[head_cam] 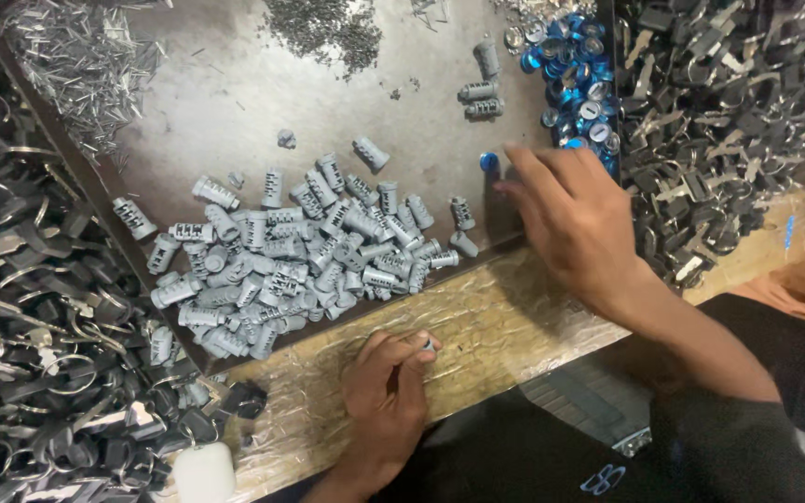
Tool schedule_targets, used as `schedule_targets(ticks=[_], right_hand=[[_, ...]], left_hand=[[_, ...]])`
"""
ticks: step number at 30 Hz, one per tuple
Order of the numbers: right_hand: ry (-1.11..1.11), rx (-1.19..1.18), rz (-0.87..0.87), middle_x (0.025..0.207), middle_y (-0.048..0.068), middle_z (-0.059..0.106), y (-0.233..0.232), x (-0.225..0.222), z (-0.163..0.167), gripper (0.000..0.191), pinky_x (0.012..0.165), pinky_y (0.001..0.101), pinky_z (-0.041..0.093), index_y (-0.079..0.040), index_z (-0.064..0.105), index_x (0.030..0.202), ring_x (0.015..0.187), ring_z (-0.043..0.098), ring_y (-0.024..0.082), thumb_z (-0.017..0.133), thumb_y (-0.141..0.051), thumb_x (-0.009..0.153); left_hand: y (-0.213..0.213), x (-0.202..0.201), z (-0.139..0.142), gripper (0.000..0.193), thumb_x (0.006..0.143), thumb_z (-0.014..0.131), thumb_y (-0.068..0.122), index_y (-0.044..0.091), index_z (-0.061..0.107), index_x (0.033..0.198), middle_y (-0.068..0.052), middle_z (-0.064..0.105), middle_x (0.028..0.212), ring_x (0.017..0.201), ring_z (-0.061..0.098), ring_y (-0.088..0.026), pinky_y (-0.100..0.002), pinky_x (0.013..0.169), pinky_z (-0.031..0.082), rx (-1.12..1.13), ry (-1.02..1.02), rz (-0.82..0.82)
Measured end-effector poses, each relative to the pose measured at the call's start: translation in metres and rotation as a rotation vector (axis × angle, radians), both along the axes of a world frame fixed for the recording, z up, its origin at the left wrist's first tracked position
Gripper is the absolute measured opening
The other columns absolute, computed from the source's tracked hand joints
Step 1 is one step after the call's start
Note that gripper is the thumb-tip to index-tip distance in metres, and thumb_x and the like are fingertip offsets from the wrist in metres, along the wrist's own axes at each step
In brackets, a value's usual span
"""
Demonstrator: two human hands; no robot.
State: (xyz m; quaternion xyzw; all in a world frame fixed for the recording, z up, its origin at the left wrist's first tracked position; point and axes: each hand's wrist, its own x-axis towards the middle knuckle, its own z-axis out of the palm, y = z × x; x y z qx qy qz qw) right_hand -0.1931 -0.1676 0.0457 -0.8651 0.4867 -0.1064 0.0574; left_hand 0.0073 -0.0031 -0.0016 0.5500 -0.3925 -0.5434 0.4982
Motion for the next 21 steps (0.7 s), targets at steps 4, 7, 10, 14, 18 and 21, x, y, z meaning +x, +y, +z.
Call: schedule_targets(ticks=[4, 7, 10, 14, 18, 21], right_hand=[[0.069, 0.001, 0.064, 0.108, 0.02, 0.062, -0.005, 0.002, -0.011, 0.042, 0.08, 0.0431, 0.054, 0.005, 0.063, 0.121, 0.095, 0.062, 0.038, 0.071, 0.002, 0.08], [-0.119, 0.04, 0.179, 0.105, 0.021, 0.062, 0.021, 0.002, 0.006, 0.047, 0.076, 0.0432, 0.054, 0.009, 0.06, 0.123, 0.091, 0.061, 0.037, 0.066, 0.008, 0.076], [-0.391, 0.13, 0.257, 0.09, 0.015, 0.063, 0.073, 0.01, 0.029, 0.036, 0.061, 0.0406, 0.047, 0.009, 0.063, 0.117, 0.073, 0.059, 0.03, 0.073, 0.009, 0.082], [-0.627, 0.083, 0.113, 0.093, 0.014, 0.067, 0.132, 0.01, 0.016, 0.024, 0.065, 0.0362, 0.053, 0.007, 0.065, 0.11, 0.075, 0.065, 0.027, 0.077, 0.004, 0.091], [-0.843, 0.319, 0.292, 0.094, 0.012, 0.067, 0.157, -0.017, 0.0, 0.026, 0.065, 0.0357, 0.052, 0.007, 0.067, 0.117, 0.078, 0.068, 0.026, 0.076, 0.003, 0.093], [-0.929, 0.386, 0.35, 0.094, 0.014, 0.065, 0.172, -0.024, -0.002, 0.036, 0.063, 0.0352, 0.052, 0.015, 0.062, 0.124, 0.074, 0.066, 0.025, 0.078, -0.001, 0.095]], left_hand=[[0.004, 0.0, -0.001, 0.007, 0.095, 0.068, -0.005, -0.003, 0.069, 0.101, -0.013, 0.075, 0.091, 0.081, 0.072, -0.016, -0.027, 0.071, 0.057, 0.026, -0.028, 0.047], [0.009, -0.003, -0.006, 0.003, 0.095, 0.069, -0.005, -0.005, 0.069, 0.098, -0.013, 0.076, 0.09, 0.081, 0.07, -0.013, -0.026, 0.075, 0.056, 0.075, 0.068, 0.125], [0.014, -0.01, -0.005, 0.006, 0.093, 0.07, -0.006, -0.006, 0.069, 0.099, -0.011, 0.074, 0.089, 0.082, 0.068, -0.012, -0.024, 0.077, 0.055, 0.023, 0.09, 0.117], [0.011, -0.014, 0.013, 0.012, 0.087, 0.078, -0.009, -0.006, 0.072, 0.097, -0.011, 0.069, 0.08, 0.072, 0.062, -0.012, -0.023, 0.067, 0.048, -0.063, -0.101, -0.012], [0.006, 0.009, 0.014, 0.015, 0.081, 0.076, -0.014, -0.009, 0.064, 0.088, -0.015, 0.078, 0.082, 0.075, 0.076, -0.019, -0.03, 0.069, 0.061, 0.355, 0.422, -0.33], [0.016, 0.02, 0.005, 0.021, 0.082, 0.076, -0.012, -0.009, 0.065, 0.099, -0.015, 0.078, 0.079, 0.071, 0.073, -0.018, -0.024, 0.059, 0.052, 0.47, 0.482, -0.411]])
